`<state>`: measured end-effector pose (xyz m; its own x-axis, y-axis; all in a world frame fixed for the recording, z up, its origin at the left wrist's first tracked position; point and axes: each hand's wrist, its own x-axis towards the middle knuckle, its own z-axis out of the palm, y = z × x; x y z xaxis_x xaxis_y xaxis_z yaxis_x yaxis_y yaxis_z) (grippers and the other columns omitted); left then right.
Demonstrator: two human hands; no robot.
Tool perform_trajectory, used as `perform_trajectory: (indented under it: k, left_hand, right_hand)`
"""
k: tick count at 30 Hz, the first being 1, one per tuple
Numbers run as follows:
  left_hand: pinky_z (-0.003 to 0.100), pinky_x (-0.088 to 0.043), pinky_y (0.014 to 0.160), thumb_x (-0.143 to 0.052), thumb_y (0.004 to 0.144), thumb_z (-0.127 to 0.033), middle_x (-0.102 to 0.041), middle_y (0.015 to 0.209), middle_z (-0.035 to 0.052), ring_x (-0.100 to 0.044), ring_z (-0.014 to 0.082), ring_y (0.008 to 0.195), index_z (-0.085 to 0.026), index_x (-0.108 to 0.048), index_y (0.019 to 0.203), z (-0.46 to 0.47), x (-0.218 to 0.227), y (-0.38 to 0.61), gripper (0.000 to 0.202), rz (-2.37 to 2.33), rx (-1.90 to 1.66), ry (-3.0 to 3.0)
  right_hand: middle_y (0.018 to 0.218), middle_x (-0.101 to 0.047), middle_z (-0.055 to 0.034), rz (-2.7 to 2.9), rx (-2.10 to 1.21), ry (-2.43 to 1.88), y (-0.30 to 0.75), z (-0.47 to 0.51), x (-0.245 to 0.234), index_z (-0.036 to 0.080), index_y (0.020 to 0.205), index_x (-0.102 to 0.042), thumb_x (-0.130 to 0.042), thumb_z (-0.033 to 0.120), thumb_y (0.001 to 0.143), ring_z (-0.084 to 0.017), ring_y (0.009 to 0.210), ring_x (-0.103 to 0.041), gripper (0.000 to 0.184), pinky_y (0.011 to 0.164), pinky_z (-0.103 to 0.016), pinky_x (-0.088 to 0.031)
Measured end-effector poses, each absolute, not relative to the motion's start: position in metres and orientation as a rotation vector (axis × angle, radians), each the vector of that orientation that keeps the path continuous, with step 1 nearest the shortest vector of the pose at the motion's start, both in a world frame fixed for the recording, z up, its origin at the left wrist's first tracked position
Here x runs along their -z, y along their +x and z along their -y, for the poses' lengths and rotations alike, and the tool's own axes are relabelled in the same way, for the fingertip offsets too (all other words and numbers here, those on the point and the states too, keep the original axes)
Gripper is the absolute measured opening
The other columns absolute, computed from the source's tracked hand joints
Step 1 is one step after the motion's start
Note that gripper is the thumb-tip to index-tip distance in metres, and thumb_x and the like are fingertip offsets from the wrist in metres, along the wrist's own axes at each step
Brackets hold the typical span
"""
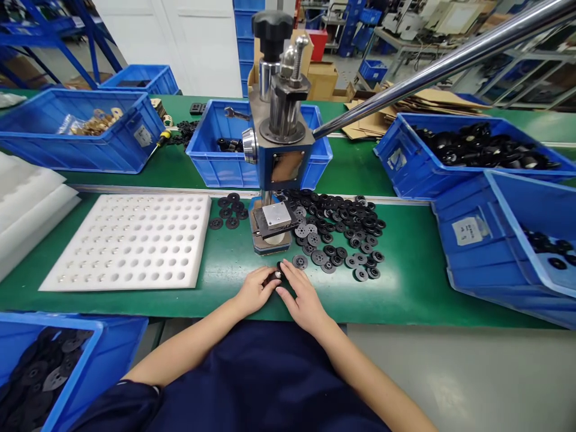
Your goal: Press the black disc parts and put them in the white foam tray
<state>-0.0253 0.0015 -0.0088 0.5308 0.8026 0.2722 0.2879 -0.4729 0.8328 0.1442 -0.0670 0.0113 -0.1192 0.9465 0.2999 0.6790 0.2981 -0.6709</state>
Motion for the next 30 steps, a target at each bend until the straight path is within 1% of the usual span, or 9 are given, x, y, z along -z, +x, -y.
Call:
perform_trajectory:
  k: [4,7,9,12,15,20,24,27,30]
  left_hand:
    - [0.03,-0.047,0.068,-0.058,0.092,-0.029,-0.064,0.077,0.0047,-0.056,0.0169,0.07,-0.016,-0.066,0.097,-0.002,0.008,-0.026,0.016,-0.91,-0.828,2.009]
    - [0.029,-0.045,0.066,-0.058,0.091,-0.03,-0.061,0.072,0.0031,-0.054,0.0163,0.068,-0.017,-0.066,0.09,-0.002,0.007,-0.025,0.015,-0.945,-0.825,1.996]
    - [0.028,-0.045,0.065,-0.059,0.09,-0.031,-0.062,0.073,0.0036,-0.054,0.0161,0.067,-0.017,-0.066,0.092,-0.002,0.008,-0.025,0.016,-0.963,-0.845,1.976]
    - [0.029,-0.045,0.065,-0.06,0.09,-0.034,-0.064,0.075,0.0047,-0.055,0.0159,0.067,-0.016,-0.068,0.095,-0.003,0.009,-0.024,0.02,-0.994,-0.864,1.938]
    - [0.028,-0.045,0.064,-0.059,0.09,-0.037,-0.064,0.074,0.0042,-0.054,0.0152,0.065,-0.017,-0.068,0.095,-0.004,0.009,-0.023,0.023,-1.02,-0.87,1.911]
    - [0.027,-0.044,0.063,-0.059,0.089,-0.036,-0.062,0.071,0.0037,-0.054,0.0148,0.064,-0.016,-0.068,0.09,-0.004,0.006,-0.022,0.022,-1.012,-0.882,1.897]
    - [0.027,-0.043,0.063,-0.06,0.089,-0.036,-0.062,0.071,0.0039,-0.053,0.0148,0.064,-0.015,-0.068,0.092,-0.004,0.007,-0.022,0.022,-1.029,-0.867,1.903]
    - [0.028,-0.044,0.064,-0.059,0.09,-0.036,-0.062,0.072,0.004,-0.053,0.0152,0.065,-0.015,-0.068,0.092,-0.004,0.008,-0.022,0.022,-1.038,-0.865,1.895]
    - [0.028,-0.045,0.065,-0.058,0.09,-0.034,-0.063,0.074,0.0043,-0.054,0.0154,0.066,-0.015,-0.067,0.092,-0.004,0.009,-0.022,0.021,-1.023,-0.877,1.869]
  right_hand:
    - [0.149,-0.046,-0.0118,1.936,-0.557,-1.443,0.149,0.07,-0.013,0.026,0.153,-0.033,-0.052,0.04,0.097,-0.026,0.138,-0.044,0.061,0.111,-0.051,-0.043]
    - [0.147,-0.049,-0.0116,1.975,-0.554,-1.403,0.15,0.07,-0.015,0.026,0.154,-0.031,-0.05,0.044,0.097,-0.026,0.136,-0.046,0.063,0.109,-0.05,-0.045]
    - [0.146,-0.05,-0.0111,1.94,-0.47,-1.423,0.153,0.066,-0.017,0.026,0.151,-0.037,-0.046,0.044,0.098,-0.026,0.135,-0.046,0.057,0.109,-0.05,-0.044]
    - [0.14,-0.055,-0.011,1.781,-0.261,-1.61,0.165,0.05,-0.017,0.025,0.139,-0.053,-0.039,0.042,0.099,-0.028,0.132,-0.047,0.046,0.108,-0.052,-0.041]
    - [0.137,-0.057,-0.0142,1.687,-0.091,-1.853,0.184,0.028,-0.009,0.019,0.129,-0.06,-0.037,0.04,0.099,-0.031,0.13,-0.046,0.043,0.104,-0.054,-0.038]
    - [0.141,-0.054,-0.0165,1.783,-0.008,-1.972,0.202,-0.004,0.011,0.014,0.122,-0.064,-0.048,0.035,0.094,-0.034,0.132,-0.042,0.038,0.102,-0.053,-0.032]
    - [0.136,-0.058,-0.0161,1.751,0.014,-1.998,0.201,-0.023,0.012,0.014,0.107,-0.069,-0.054,0.031,0.09,-0.034,0.129,-0.044,0.028,0.102,-0.053,-0.03]
    - [0.126,-0.064,-0.015,1.731,0.011,-1.937,0.199,-0.024,0.003,0.016,0.096,-0.07,-0.05,0.032,0.093,-0.033,0.122,-0.048,0.026,0.101,-0.051,-0.031]
    - [0.102,-0.069,-0.0135,1.732,-0.04,-1.851,0.194,-0.003,-0.005,0.017,0.096,-0.069,-0.041,0.038,0.098,-0.027,0.103,-0.058,0.035,0.093,-0.043,-0.04]
